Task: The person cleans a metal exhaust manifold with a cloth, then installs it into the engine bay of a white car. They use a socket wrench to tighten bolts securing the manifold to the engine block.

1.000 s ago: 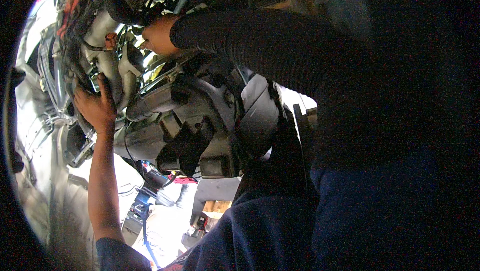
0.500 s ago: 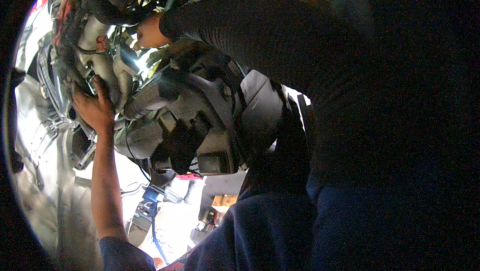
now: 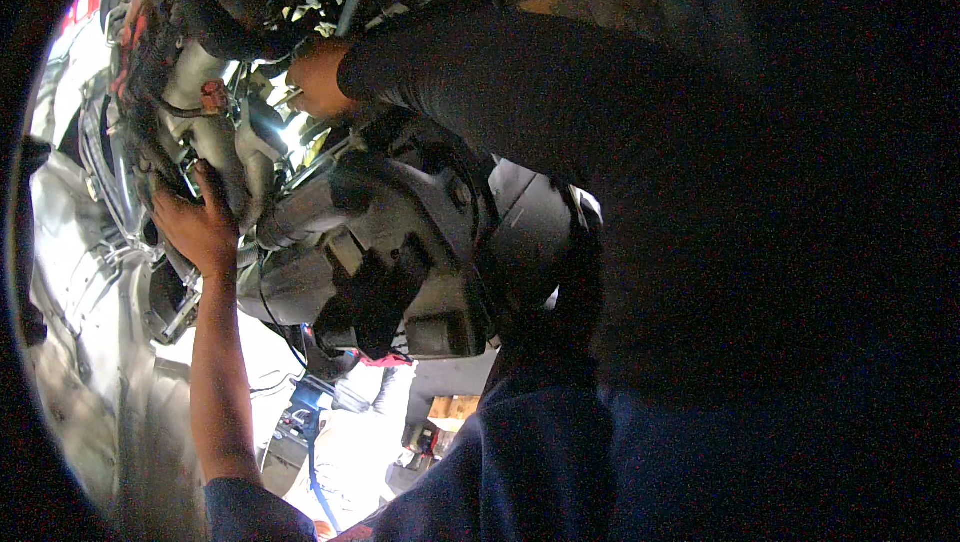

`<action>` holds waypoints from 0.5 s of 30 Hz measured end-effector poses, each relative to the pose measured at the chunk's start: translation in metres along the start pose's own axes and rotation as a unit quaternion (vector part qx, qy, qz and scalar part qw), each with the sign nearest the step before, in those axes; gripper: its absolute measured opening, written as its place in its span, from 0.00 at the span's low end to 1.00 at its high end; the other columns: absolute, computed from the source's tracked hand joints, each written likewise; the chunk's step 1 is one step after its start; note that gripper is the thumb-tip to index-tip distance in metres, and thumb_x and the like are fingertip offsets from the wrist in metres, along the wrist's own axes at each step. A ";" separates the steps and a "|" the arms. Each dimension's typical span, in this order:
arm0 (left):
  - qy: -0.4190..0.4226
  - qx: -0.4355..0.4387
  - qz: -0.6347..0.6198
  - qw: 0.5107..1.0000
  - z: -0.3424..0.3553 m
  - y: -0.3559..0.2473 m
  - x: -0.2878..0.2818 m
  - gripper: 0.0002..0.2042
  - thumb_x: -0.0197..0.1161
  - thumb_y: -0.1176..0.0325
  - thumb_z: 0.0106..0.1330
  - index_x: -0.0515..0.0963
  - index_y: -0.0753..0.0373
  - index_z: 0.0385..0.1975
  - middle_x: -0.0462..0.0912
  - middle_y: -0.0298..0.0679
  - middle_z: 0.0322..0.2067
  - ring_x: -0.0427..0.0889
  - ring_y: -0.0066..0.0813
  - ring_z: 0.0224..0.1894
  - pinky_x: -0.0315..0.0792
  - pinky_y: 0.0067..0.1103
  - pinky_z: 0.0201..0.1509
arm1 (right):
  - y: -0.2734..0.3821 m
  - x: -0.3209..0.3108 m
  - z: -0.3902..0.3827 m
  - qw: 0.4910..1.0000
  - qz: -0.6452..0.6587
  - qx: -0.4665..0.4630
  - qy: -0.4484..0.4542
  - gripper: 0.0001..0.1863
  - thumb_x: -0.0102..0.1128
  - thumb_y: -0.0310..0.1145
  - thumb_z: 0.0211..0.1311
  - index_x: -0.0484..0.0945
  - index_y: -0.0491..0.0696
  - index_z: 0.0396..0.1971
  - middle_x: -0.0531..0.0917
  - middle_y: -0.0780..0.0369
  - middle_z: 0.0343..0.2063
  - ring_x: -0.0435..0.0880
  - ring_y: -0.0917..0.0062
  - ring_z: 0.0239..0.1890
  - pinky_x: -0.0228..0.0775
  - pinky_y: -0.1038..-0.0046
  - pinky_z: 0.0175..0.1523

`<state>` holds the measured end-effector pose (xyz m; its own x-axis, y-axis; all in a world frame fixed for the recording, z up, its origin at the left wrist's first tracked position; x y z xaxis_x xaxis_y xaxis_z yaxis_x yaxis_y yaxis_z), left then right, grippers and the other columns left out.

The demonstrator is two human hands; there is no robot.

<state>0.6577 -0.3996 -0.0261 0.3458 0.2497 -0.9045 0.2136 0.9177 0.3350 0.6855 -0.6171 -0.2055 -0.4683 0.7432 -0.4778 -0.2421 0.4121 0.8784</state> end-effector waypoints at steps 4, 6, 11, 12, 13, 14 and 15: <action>-0.023 0.030 0.001 0.999 0.001 0.003 0.001 0.41 0.62 0.39 0.73 0.71 0.77 0.66 0.79 0.62 0.56 0.74 0.63 0.61 0.64 0.46 0.69 | -0.005 0.008 0.002 0.997 0.058 0.004 0.042 0.31 0.55 0.56 0.77 0.82 0.41 0.58 0.88 0.44 0.46 0.87 0.48 0.52 0.78 0.53 0.60; -0.023 0.018 0.005 1.000 0.000 0.005 0.003 0.40 0.62 0.40 0.73 0.71 0.77 0.66 0.79 0.62 0.56 0.74 0.63 0.61 0.65 0.45 0.69 | -0.008 0.011 0.002 0.996 0.083 -0.006 0.031 0.32 0.54 0.57 0.77 0.81 0.41 0.59 0.87 0.44 0.49 0.86 0.49 0.53 0.77 0.54 0.61; -0.002 0.007 0.004 1.000 0.000 0.004 0.001 0.41 0.59 0.39 0.75 0.71 0.80 0.65 0.77 0.67 0.60 0.74 0.66 0.64 0.63 0.46 0.71 | -0.010 0.014 0.006 0.993 0.105 0.004 0.052 0.33 0.56 0.58 0.76 0.82 0.40 0.57 0.87 0.45 0.47 0.87 0.52 0.52 0.77 0.55 0.59; -0.006 0.002 0.003 1.000 0.000 0.003 0.001 0.41 0.59 0.39 0.75 0.71 0.80 0.65 0.77 0.67 0.60 0.74 0.66 0.64 0.63 0.47 0.71 | -0.010 0.012 0.008 0.992 0.113 0.019 0.057 0.33 0.57 0.58 0.76 0.83 0.40 0.55 0.87 0.45 0.46 0.88 0.53 0.51 0.78 0.55 0.58; -0.009 0.004 0.001 1.000 0.000 0.002 0.001 0.41 0.60 0.39 0.75 0.71 0.80 0.66 0.77 0.67 0.61 0.74 0.66 0.64 0.63 0.47 0.71 | -0.009 0.011 0.009 0.993 0.100 0.023 0.059 0.33 0.57 0.59 0.75 0.84 0.40 0.53 0.88 0.46 0.44 0.88 0.54 0.50 0.78 0.55 0.57; -0.003 -0.008 -0.001 1.000 -0.001 0.003 0.001 0.41 0.60 0.39 0.75 0.71 0.80 0.65 0.77 0.67 0.61 0.74 0.66 0.64 0.63 0.47 0.71 | -0.008 0.009 0.011 0.994 0.086 0.024 0.063 0.33 0.58 0.59 0.75 0.84 0.39 0.51 0.88 0.46 0.43 0.89 0.54 0.49 0.79 0.56 0.57; 0.004 -0.008 -0.004 1.000 -0.001 0.003 0.002 0.41 0.60 0.39 0.75 0.71 0.79 0.65 0.77 0.67 0.61 0.74 0.66 0.64 0.63 0.47 0.71 | -0.006 0.010 0.011 0.994 0.078 0.022 0.070 0.33 0.59 0.59 0.74 0.85 0.38 0.49 0.89 0.47 0.41 0.89 0.55 0.47 0.79 0.56 0.56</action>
<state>0.6577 -0.3960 -0.0270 0.3377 0.2448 -0.9089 0.2011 0.9245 0.3238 0.6916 -0.6064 -0.2155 -0.6123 0.7199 -0.3268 -0.1210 0.3231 0.9386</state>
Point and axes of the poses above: each hand's wrist, its own z-axis towards the middle knuckle, its own x-axis out of the palm, y = z × x, the point moved 3 cm from there along z, towards the middle knuckle
